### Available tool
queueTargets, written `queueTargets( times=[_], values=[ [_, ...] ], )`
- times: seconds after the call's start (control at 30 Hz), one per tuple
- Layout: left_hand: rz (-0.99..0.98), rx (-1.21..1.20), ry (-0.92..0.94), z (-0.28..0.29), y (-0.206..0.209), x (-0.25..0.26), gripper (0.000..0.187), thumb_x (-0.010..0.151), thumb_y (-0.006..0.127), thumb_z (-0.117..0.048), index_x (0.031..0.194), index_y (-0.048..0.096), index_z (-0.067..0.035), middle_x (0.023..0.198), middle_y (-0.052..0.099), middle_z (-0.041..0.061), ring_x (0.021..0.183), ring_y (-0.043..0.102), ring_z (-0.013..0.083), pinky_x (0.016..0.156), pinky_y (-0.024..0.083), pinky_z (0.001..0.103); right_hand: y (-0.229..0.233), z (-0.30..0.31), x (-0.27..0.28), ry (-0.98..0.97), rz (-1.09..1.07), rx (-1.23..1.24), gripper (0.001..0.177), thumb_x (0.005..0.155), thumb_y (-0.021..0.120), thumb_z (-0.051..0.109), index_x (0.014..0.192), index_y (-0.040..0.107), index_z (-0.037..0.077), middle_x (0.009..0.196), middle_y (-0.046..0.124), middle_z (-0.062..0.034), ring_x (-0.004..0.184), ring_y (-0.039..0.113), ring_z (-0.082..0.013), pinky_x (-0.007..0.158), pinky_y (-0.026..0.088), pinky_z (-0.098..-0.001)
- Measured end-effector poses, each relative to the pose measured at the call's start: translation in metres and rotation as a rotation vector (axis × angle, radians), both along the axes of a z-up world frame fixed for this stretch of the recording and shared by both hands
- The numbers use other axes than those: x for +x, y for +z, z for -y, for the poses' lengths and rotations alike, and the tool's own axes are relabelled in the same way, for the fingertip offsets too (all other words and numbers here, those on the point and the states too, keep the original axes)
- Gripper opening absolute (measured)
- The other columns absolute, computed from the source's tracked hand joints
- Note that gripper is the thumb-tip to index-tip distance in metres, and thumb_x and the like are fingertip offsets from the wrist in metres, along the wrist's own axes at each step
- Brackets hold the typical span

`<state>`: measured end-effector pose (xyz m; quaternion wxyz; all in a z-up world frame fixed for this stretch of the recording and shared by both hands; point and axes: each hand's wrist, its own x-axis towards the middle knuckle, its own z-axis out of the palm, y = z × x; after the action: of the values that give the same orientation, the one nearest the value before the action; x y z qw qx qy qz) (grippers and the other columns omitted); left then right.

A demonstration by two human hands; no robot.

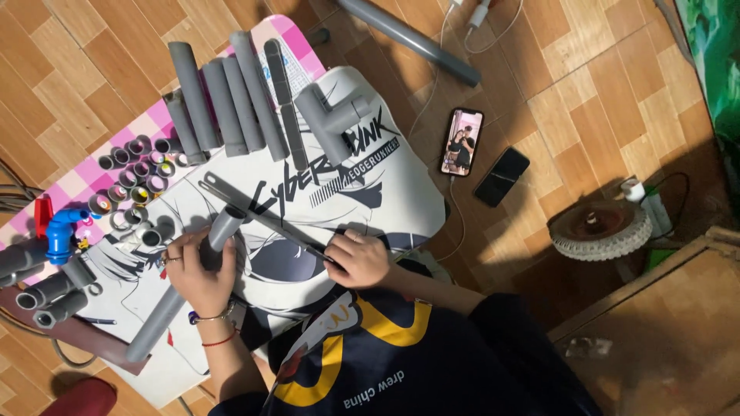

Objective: A person is sitting on the floor and attempting to cut a grey PVC pipe using a hacksaw blade and a utility knife.

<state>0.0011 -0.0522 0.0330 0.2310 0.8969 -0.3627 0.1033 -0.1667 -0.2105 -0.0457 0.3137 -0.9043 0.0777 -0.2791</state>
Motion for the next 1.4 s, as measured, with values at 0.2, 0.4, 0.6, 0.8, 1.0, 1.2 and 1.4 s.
queueTargets(
  times=[0.2, 0.4, 0.6, 0.8, 1.0, 1.2, 1.4],
  values=[
    [0.037, -0.012, 0.013, 0.003, -0.004, 0.0, 0.026, 0.077, 0.071, -0.025, 0.089, 0.061, -0.004, 0.085, 0.053, 0.01, 0.07, 0.052, 0.0287, 0.066, 0.04, 0.035, 0.024, 0.01, 0.007, 0.013, 0.015, 0.03, 0.011, 0.076, 0.05, 0.026, 0.077, 0.055, 0.017, 0.067, 0.048, 0.0022, 0.061, 0.051, -0.0143, 0.052, 0.043, -0.0188],
    [-0.012, -0.004, -0.018, -0.001, -0.01, 0.004, 0.026, 0.076, 0.07, -0.022, 0.089, 0.06, -0.001, 0.086, 0.053, 0.014, 0.073, 0.051, 0.0326, 0.067, 0.039, 0.038, -0.002, 0.078, -0.041, -0.059, 0.078, 0.511, 0.034, 0.06, 0.056, 0.0, 0.092, 0.048, 0.0, 0.083, 0.051, -0.0115, 0.069, 0.051, -0.0229, 0.062, 0.044, -0.032],
    [-0.059, 0.008, -0.038, 0.001, -0.013, 0.008, 0.026, 0.079, 0.068, -0.02, 0.091, 0.058, 0.0, 0.087, 0.052, 0.016, 0.077, 0.05, 0.0357, 0.069, 0.039, 0.042, -0.133, 0.212, -0.081, -0.975, -0.224, 0.788, 0.027, 0.089, 0.045, 0.019, 0.108, 0.051, 0.002, 0.103, 0.05, -0.0236, 0.099, 0.047, -0.0392, 0.081, 0.036, -0.0433],
    [-0.14, 0.128, 0.036, 0.015, 0.0, -0.003, 0.028, 0.075, 0.065, -0.008, 0.097, 0.054, 0.004, 0.095, 0.048, 0.016, 0.089, 0.046, 0.0288, 0.08, 0.037, 0.036, -0.222, 0.216, -0.115, -0.738, -0.339, 1.003, 0.039, 0.079, 0.056, 0.014, 0.113, 0.045, -0.001, 0.103, 0.053, -0.013, 0.091, 0.052, -0.0193, 0.078, 0.041, -0.0278],
    [-0.108, 0.183, 0.073, 0.011, -0.009, -0.002, 0.03, 0.078, 0.065, -0.015, 0.099, 0.054, 0.004, 0.095, 0.048, 0.014, 0.085, 0.045, 0.0262, 0.074, 0.037, 0.034, -0.225, 0.228, -0.124, -0.564, -0.581, 0.749, 0.084, 0.047, 0.075, 0.007, 0.119, 0.033, -0.002, 0.11, 0.044, -0.0185, 0.099, 0.048, -0.0309, 0.084, 0.039, -0.0352],
    [-0.111, 0.217, 0.078, 0.01, -0.012, -0.001, 0.031, 0.079, 0.064, -0.016, 0.099, 0.054, 0.006, 0.095, 0.048, 0.016, 0.085, 0.044, 0.0282, 0.077, 0.036, 0.036, -0.225, 0.235, -0.122, -0.701, -0.479, 1.019, 0.055, 0.063, 0.067, -0.003, 0.112, 0.041, 0.002, 0.085, 0.051, -0.0078, 0.073, 0.05, -0.0165, 0.066, 0.042, -0.0264],
    [-0.129, 0.209, 0.056, 0.01, -0.015, -0.001, 0.029, 0.081, 0.063, -0.016, 0.097, 0.051, 0.006, 0.093, 0.048, 0.016, 0.082, 0.043, 0.0271, 0.074, 0.034, 0.035, -0.237, 0.245, -0.126, -0.732, -0.608, 0.901, 0.039, 0.075, 0.066, 0.012, 0.106, 0.043, 0.007, 0.078, 0.047, -0.0033, 0.066, 0.047, -0.0137, 0.058, 0.04, -0.0259]
  ],
)
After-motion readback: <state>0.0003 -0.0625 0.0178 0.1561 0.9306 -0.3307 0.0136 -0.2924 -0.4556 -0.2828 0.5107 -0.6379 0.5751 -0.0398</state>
